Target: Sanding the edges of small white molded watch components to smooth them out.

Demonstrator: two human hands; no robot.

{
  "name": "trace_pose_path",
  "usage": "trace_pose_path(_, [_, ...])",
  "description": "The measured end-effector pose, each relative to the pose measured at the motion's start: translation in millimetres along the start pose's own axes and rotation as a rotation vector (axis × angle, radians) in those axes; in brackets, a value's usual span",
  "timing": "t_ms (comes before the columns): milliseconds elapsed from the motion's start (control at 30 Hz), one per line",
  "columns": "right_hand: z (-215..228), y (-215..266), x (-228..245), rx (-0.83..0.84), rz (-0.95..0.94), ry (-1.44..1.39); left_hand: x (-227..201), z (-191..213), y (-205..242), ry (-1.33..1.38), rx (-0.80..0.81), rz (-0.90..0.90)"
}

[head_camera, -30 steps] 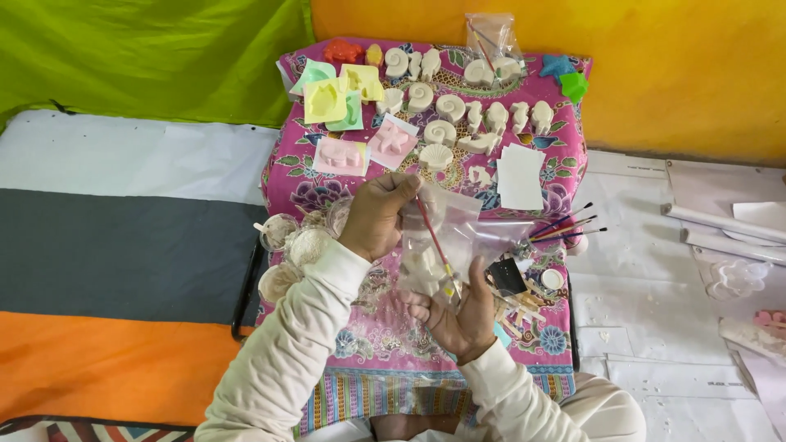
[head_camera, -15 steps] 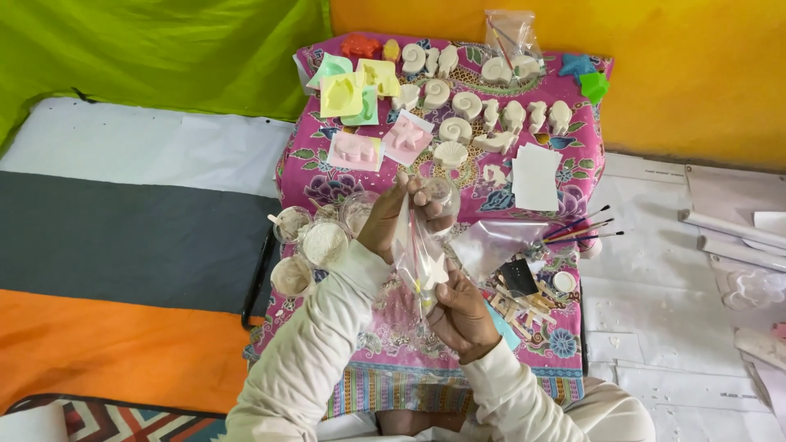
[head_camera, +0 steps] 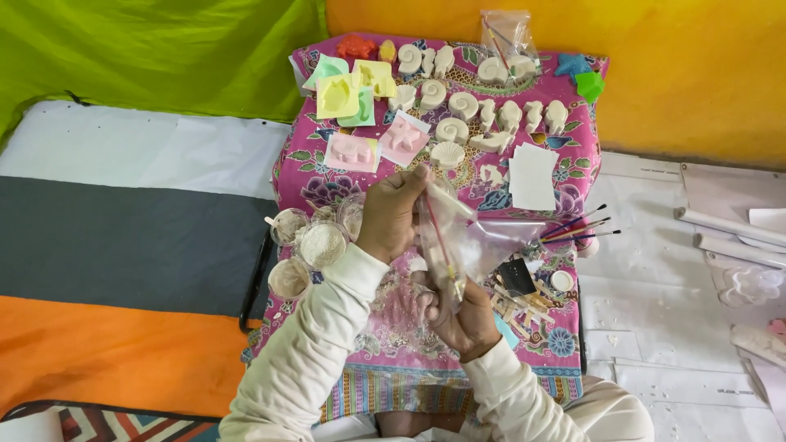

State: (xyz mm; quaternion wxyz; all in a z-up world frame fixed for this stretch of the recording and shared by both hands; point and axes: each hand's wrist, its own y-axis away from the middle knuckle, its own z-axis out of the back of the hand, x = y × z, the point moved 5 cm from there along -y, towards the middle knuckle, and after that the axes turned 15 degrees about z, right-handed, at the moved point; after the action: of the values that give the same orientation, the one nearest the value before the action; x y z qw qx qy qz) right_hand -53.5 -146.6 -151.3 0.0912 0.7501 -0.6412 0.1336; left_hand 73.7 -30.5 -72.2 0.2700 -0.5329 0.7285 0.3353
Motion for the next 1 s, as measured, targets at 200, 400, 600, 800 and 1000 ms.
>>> trace_pose_path(200, [-1, -4, -11, 0.075, -0.144, -0.055, -47, -33, 44, -0.581, -0.367, -0.147])
trace_pose_path(400, [-46, 1, -4, 0.007, -0.011, -0.078, -40, -5, 24, -0.695, -0.47, -0.063])
trace_pose_path(600, [11, -2, -3, -0.086, -0.047, -0.061, -51, -12, 37, -0.602, -0.448, -0.084])
trace_pose_path(800, [-25, 3, 2, -0.055, -0.035, -0.112, -49, -12, 36, -0.519, -0.426, -0.064])
trace_pose_path(1000, [-12, -1, 5, -0.024, 0.023, -0.069, -56, -27, 48, -0.543, -0.372, -0.08])
